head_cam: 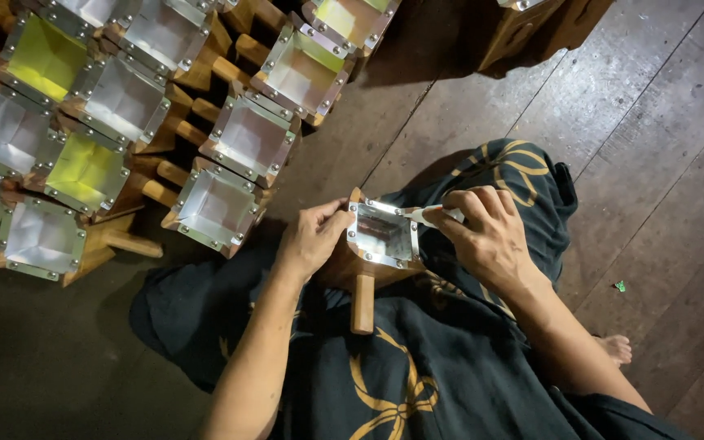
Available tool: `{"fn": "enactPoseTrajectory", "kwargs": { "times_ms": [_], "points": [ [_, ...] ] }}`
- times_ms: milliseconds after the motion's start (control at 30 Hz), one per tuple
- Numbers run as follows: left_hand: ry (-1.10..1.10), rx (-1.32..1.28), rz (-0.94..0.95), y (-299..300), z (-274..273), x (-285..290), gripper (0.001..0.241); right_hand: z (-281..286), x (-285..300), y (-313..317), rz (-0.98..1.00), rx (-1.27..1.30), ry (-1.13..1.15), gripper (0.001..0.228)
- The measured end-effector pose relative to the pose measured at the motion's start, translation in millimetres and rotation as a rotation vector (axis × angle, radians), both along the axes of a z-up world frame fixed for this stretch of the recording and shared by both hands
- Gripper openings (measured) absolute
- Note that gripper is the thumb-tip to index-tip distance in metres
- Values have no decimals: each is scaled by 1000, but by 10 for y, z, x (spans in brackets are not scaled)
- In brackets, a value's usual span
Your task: Assembling small wooden frames by applying glue to the edges and joining the pieces together.
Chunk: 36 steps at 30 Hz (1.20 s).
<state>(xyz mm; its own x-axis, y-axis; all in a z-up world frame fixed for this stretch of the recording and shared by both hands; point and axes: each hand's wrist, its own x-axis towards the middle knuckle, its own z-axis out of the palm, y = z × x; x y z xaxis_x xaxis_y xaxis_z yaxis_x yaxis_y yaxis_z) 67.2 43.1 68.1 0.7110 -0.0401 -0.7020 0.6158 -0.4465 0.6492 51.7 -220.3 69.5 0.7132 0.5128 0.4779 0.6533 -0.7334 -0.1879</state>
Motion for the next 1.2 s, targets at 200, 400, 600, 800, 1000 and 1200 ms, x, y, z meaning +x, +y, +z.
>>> {"fn": "enactPoseTrajectory", "kwargs": {
  "times_ms": [200,400,600,800,1000,1200],
  "points": [
    [-44,-22,3,1,2,-11,57,53,-9,34,24,-49,-4,19],
    [-38,-23,7,15,39,-4,57,9,-23,61,36,-73,-22,18],
    [-44,-48,27,56,-86,-40,55,-141,-91,-34,-30,-75,67,19],
    [-83,-206,137,141,-85,-87,65,-531,-63,-218,-342,535,533,30],
    [-310,-628,141,88,-316,67,56,-544,58,109,-551,1276,1059,25],
    [-139,-345,-323,-60,141,590,43,-746,234,261,-594,1470,955,49]
  ]
}}
